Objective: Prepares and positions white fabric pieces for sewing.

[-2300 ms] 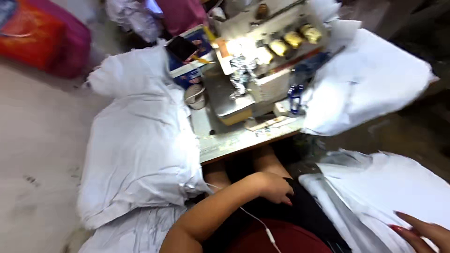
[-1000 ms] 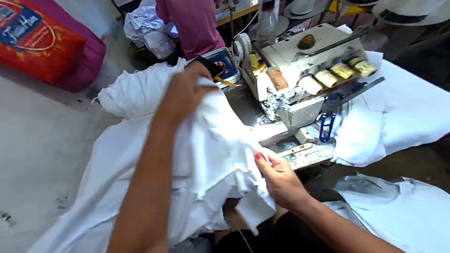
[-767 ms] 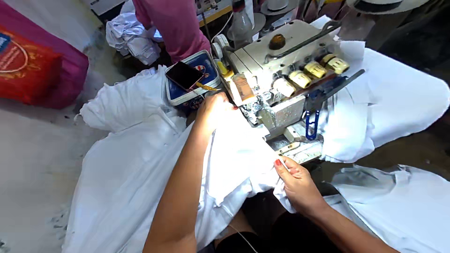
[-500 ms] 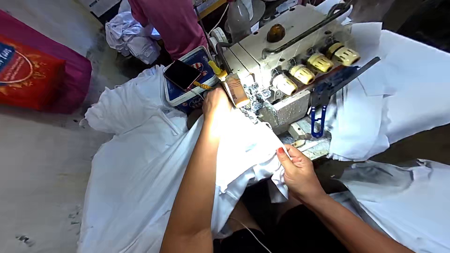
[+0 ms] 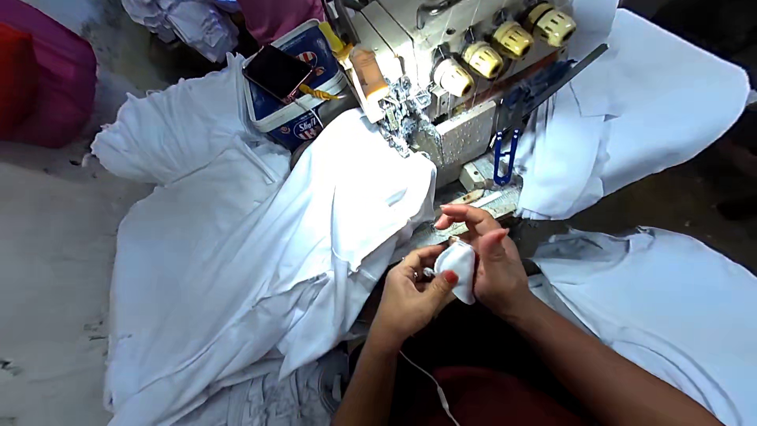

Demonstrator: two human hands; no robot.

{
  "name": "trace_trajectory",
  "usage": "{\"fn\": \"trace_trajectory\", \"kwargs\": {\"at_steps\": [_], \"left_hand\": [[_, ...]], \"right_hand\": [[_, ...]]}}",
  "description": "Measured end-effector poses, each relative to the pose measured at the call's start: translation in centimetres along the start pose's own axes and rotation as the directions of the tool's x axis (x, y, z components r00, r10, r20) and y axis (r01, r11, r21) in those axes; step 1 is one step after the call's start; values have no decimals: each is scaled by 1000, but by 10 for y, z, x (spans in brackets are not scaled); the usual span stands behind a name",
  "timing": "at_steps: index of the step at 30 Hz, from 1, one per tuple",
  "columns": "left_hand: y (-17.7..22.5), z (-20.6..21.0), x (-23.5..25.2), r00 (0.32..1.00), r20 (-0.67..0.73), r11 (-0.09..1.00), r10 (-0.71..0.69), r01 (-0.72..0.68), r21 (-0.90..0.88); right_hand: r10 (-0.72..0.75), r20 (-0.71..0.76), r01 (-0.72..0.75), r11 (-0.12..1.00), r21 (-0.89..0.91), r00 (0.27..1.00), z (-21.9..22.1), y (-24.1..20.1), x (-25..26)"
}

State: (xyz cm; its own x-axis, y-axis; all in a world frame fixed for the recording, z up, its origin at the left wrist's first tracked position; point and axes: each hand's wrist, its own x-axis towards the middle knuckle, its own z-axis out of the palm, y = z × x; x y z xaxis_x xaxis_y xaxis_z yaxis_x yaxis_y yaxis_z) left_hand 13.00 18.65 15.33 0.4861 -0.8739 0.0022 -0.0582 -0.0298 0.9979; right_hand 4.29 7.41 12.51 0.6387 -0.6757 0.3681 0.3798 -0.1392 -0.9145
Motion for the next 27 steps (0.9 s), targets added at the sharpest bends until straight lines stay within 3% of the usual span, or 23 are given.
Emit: {"fn": "trace_trajectory", "kwargs": {"at_steps": [4,7,9,11,13,15,19,22,27], "left_hand": [[-7,5,-7,965,-224,986,136,-154,-63],[-6,-2,-14,943,-249,970,218,-238,-50],[-9,-7,-18,935,-243,954,260,-287,-84],[-16,-15,-22,944,-175,910,281,-320,-265],[-18,-21,-27,953,-34,823,302,-279,-495],[-14,-22,-29,944,41,759,327,-237,-606],[-20,-31,-27,900,170,748,401,-214,-628],[-27,-43,-26,848,281,763,449,-201,-614],[-30,-38,-31,880,192,763,434,-246,-597]], "right_hand": [[-41,44,42,999,-9,998,5,-3,-9],[85,62,-85,996,-12,994,4,-8,-17],[92,48,-90,995,-32,995,6,-12,-22],[14,83,-12,1000,-21,996,8,-16,-25],[-78,152,75,997,26,985,11,-23,-27],[-128,213,115,991,74,969,17,-31,-28],[-39,252,-24,970,241,967,31,-35,-35],[12,298,-90,964,251,954,32,-32,-38],[-46,312,4,991,135,949,31,-27,-37]]}}
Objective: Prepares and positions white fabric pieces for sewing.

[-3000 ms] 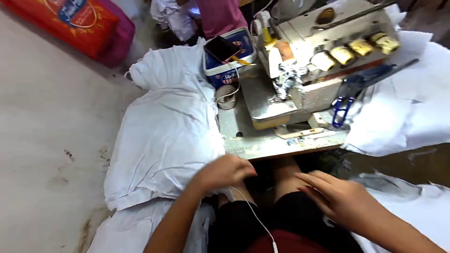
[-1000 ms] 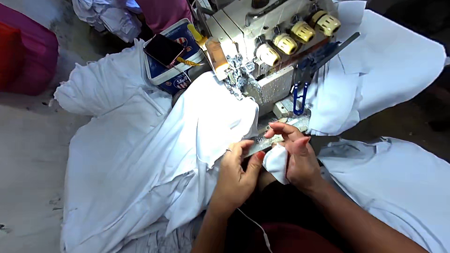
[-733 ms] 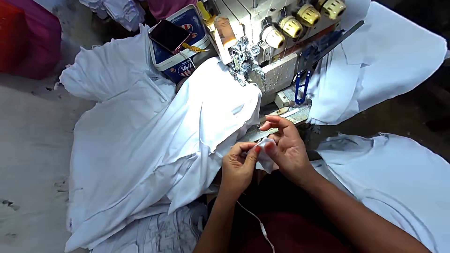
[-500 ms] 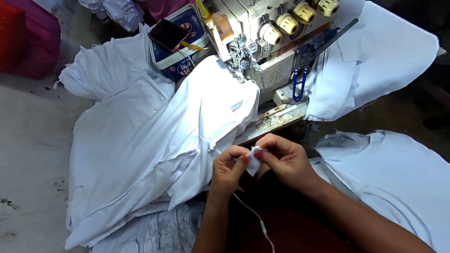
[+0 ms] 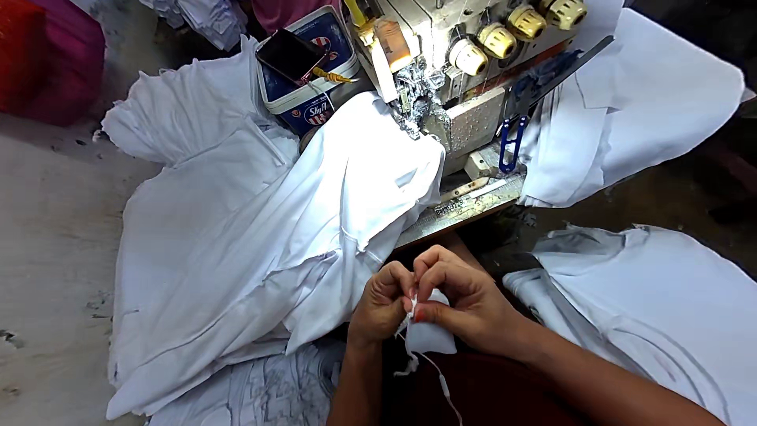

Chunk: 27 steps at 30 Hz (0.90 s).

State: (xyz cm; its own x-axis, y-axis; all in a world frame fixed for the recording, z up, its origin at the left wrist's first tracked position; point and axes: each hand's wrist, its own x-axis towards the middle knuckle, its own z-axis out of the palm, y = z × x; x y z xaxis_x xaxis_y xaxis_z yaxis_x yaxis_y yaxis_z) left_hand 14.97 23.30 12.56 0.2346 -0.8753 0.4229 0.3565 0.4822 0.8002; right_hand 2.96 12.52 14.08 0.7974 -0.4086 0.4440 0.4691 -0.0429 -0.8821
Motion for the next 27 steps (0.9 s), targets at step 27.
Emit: {"fn": "trace_trajectory", "kwargs": {"at_steps": [27], "left_hand": [[-8,-7,-9,925,-26,357,379,-120,926]], "right_hand": [[431,-61,-435,890,-135,900,-24,-10,26]]}}
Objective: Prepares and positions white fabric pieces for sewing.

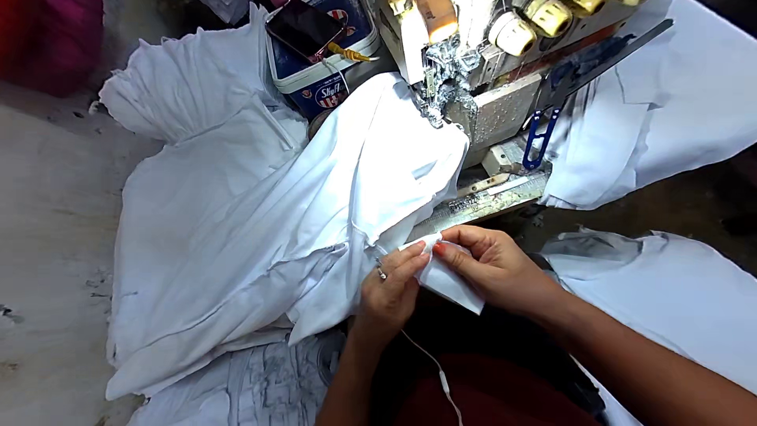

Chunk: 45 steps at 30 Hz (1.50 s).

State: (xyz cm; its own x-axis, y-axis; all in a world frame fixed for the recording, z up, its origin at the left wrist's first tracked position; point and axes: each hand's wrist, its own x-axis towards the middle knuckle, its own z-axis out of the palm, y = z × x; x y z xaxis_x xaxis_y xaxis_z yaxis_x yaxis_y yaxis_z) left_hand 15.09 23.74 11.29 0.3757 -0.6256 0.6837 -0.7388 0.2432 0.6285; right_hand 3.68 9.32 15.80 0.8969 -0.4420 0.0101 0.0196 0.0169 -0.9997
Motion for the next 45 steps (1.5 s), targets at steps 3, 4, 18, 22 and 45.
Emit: {"fn": "trace_trajectory", "kwargs": {"at_steps": [3,4,18,22,45], "left_hand": [[3,-30,23,974,223,991,42,-68,113],[6,-36,31,954,298,987,26,-72,146],[-13,-8,46,726,668,489,-163,647,-584],[5,-52,86,579,778,948,-242,314,62],[-60,-13,190,872,413,948,-264,158,275]], "right_hand": [[-46,152,78,974,-213,987,-13,-3,4],[-52,220,108,963,-249,974,-17,-5,5],[-193,454,283,949,-138,870,-40,-6,2],[-170,314,282,889,-359,934,-36,13,-9],[-273,-490,258,961,-101,828,-14,30,71]]}}
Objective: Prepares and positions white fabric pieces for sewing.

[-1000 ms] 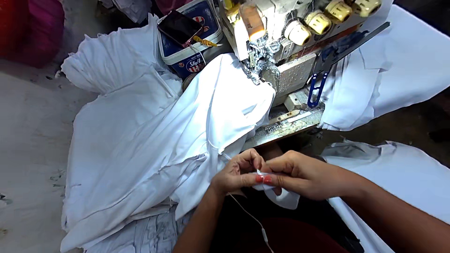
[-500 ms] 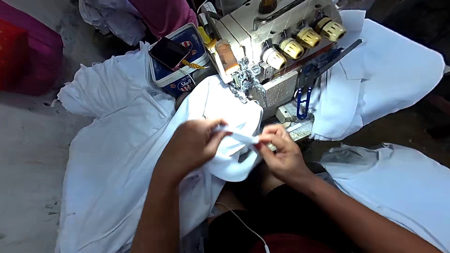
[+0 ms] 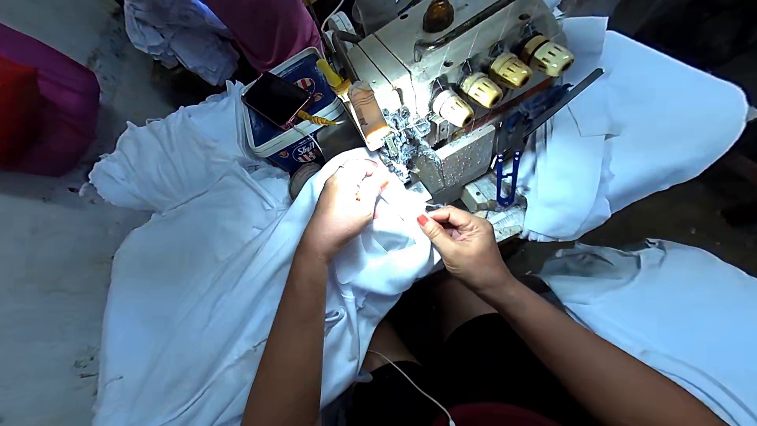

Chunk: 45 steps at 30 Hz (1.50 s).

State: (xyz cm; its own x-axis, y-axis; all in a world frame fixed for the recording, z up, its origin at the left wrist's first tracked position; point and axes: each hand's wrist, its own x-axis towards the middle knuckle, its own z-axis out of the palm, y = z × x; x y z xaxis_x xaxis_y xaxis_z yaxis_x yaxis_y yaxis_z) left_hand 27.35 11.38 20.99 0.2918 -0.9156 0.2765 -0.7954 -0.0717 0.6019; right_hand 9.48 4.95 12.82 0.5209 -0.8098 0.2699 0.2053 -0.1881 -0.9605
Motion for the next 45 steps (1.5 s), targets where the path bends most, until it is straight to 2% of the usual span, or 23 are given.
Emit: {"fn": "trace_trajectory", "kwargs": {"at_steps": [2,4,6,9,13,16,21,27,31,33,35,37,39,40,42,43,45], "left_hand": [[1,4,1,1000,-25,992,10,-7,125],[4,9,5,996,-85,986,-17,30,164],[12,13,9,980,-149,979,-131,151,133],[18,19,20,943,-208,957,-258,279,77],[15,22,32,915,-259,945,-309,325,23],[16,22,33,908,-259,938,-330,346,17],[20,20,34,897,-238,921,-373,390,24],[5,24,33,919,-308,954,-246,286,92],[19,-7,-6,947,-320,901,-15,152,407],[25,-26,-38,974,-227,878,6,104,468],[23,-31,-64,999,-46,859,-7,29,511],[10,-26,-77,991,99,884,88,-124,450],[3,-27,-79,964,187,936,187,-233,265],[8,-33,-78,955,219,962,203,-236,138],[27,-55,-72,940,289,980,183,-150,-132],[40,-69,-68,923,350,971,160,-82,-225],[62,-90,-61,891,434,931,131,40,-363]], "right_hand": [[13,-29,-13,1000,-1,1000,4,0,-1],[-57,-33,56,998,-24,998,7,0,-1],[-158,-40,155,985,-76,987,8,2,2],[-166,-56,154,974,-167,985,8,0,11],[-208,-59,190,955,-227,976,9,-1,21],[-266,1,256,926,-279,964,6,2,22],[-243,54,247,914,-322,969,1,-1,24],[-157,101,185,893,-409,982,-2,-11,35],[-144,134,187,893,-410,980,-7,-13,39],[-143,148,191,898,-397,979,-8,-13,40],[-143,154,192,903,-384,978,-9,-10,40],[-148,154,197,904,-379,977,-9,-8,40],[-168,151,215,893,-395,974,-9,-7,40],[-184,143,228,879,-418,973,-10,-7,39],[-321,82,321,824,-467,944,-10,-4,37],[-437,58,411,781,-471,898,-9,-1,37],[-594,112,586,712,-386,796,-5,2,42]]}}
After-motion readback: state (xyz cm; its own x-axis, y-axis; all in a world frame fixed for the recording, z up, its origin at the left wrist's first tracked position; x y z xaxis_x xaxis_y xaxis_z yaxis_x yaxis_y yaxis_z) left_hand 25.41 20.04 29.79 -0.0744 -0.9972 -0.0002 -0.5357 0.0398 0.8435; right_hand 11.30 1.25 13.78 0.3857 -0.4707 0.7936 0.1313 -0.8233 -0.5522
